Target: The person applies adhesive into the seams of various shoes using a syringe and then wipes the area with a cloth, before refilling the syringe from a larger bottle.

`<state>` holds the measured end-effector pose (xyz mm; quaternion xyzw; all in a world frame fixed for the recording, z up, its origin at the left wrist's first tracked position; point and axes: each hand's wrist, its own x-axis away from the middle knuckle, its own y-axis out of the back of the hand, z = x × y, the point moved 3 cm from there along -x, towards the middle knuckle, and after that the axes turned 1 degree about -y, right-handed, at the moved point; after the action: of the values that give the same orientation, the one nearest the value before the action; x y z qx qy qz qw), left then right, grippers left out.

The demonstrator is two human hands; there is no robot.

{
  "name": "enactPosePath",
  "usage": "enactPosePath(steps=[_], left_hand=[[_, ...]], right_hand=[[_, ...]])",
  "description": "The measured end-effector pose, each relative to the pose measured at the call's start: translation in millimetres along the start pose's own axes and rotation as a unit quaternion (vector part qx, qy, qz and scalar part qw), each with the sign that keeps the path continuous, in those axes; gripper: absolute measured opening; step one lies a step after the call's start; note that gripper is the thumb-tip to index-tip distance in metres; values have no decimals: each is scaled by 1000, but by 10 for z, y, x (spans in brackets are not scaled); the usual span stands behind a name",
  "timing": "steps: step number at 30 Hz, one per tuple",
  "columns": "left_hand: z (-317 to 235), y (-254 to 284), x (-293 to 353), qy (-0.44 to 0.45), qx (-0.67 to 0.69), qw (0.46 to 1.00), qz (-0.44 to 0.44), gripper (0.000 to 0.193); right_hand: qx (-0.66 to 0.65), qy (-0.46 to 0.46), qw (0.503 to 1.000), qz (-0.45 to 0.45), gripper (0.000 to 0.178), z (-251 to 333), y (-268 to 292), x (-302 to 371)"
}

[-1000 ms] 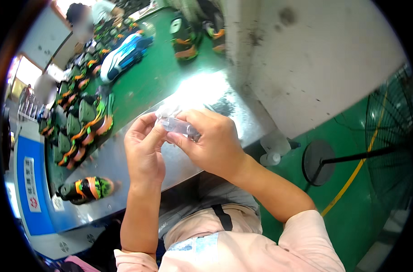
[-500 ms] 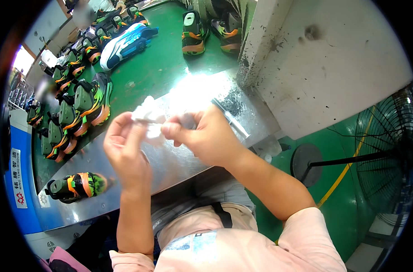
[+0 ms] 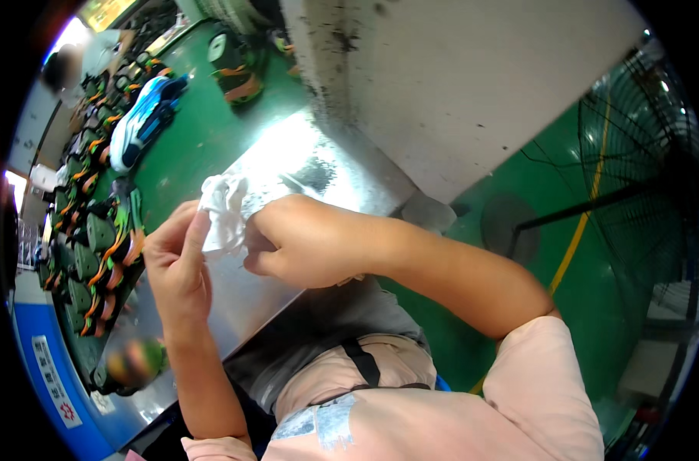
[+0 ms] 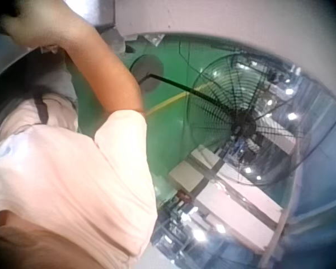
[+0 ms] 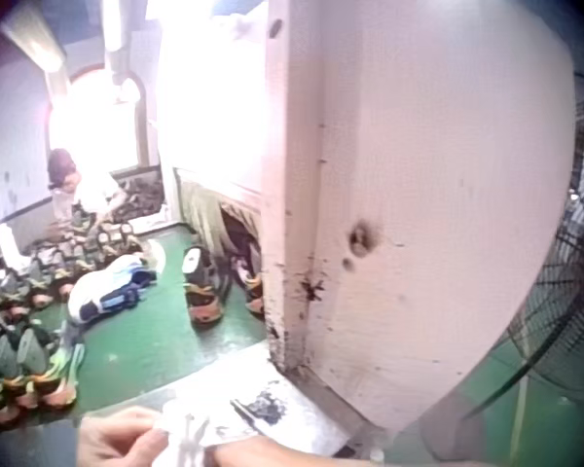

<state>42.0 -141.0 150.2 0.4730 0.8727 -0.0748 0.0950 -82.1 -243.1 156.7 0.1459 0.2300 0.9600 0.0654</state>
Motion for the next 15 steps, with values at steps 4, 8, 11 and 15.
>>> enactPosePath(steps=[4, 8, 11, 15], left_hand=[[-84, -296, -44, -199, -321, 923, 74, 6], [-8, -669, -189, -317, -420, 844, 100, 15], [189, -869, -515, -228, -449, 862, 60, 22], [481, -1208, -859, -212, -441, 869, 76, 9]], right_hand=[[-156, -75, 980, 101, 31, -204, 150, 231], [-18, -53, 998, -26, 28, -513, 235, 377], [219, 27, 946, -237, 29, -609, 352, 509], [-240, -234, 920, -203, 17, -889, 368, 852]])
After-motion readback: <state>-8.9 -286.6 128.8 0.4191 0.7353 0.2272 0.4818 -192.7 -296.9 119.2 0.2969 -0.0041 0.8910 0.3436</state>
